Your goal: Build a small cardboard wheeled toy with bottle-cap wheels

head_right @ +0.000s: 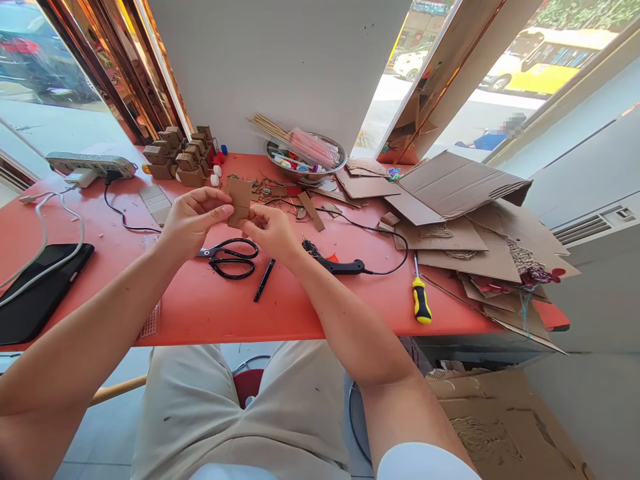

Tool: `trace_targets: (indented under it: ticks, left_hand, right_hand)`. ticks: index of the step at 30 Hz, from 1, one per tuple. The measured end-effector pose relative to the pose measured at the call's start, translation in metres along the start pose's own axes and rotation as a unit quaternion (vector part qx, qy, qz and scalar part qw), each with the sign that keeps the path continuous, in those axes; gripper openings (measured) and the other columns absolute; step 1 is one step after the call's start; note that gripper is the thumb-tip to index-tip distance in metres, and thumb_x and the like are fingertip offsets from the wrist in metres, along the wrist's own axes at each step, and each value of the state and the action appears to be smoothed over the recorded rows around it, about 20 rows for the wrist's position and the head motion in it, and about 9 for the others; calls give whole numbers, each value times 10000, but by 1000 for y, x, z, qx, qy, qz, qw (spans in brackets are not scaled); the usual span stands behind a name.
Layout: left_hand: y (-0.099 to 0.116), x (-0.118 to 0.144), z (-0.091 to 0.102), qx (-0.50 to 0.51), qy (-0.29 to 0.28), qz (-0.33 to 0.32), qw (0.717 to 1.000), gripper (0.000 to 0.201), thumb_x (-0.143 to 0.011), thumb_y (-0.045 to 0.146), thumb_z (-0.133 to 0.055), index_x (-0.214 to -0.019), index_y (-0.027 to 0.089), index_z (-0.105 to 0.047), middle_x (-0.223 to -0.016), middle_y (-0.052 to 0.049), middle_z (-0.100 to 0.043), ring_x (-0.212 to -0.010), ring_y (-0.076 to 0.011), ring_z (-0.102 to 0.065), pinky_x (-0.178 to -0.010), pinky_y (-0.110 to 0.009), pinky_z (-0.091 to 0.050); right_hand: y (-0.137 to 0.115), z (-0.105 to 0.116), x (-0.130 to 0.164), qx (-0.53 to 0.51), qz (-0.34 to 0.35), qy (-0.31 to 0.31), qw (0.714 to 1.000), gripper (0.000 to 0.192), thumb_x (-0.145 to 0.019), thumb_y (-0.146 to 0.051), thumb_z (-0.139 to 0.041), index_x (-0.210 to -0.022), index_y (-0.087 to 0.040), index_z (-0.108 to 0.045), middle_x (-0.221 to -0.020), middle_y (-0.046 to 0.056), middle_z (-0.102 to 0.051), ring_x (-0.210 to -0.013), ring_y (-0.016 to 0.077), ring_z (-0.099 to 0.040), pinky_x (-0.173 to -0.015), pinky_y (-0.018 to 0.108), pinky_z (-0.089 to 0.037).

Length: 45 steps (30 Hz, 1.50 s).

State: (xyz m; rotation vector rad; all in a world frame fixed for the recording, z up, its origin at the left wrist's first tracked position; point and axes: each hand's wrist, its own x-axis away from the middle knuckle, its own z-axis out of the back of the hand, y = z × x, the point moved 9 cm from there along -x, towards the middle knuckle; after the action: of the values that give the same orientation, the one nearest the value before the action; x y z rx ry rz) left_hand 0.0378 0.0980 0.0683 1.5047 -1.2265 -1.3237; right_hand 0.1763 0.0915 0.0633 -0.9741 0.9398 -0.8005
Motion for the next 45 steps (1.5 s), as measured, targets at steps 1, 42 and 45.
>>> trace_targets:
  ticks: [1, 42, 45]
  left_hand:
    - [-2, 1, -1, -4, 0, 7, 1000, 400, -521, 288, -942, -807, 202, -676, -733, 11, -755, -703, -163, -715, -642, -268, -586]
    - [-29, 8, -13, 111, -23, 179, 977, 276, -604, 97, -824, -846, 197, -735, -759, 2, -757, -601, -122, -705, -509, -199, -571]
    - [-26, 8, -17, 126, -32, 166, 978, 274, -614, 80, -824, -840, 194, -721, -727, 20, -717, -619, -117, -711, -542, -194, -583]
  right_hand:
    - [0, -1, 0, 1, 1, -2, 1000, 61, -819, -232, -602, -761, -216, -614, -653, -37, -631, -609, 113, -570, -604, 239, -470]
    - [-10, 9, 5, 71, 111, 17, 991, 749, -833, -552, -878, -1477, -312, -581, -1099, 22, -721, -757, 134, -639, -702, 271, -559]
    - [-15, 12, 8, 102, 149, 39, 983, 438, -891, -541, -823, -1245, -297, -745, -1187, 48, -692, -801, 135, -645, -721, 280, -569]
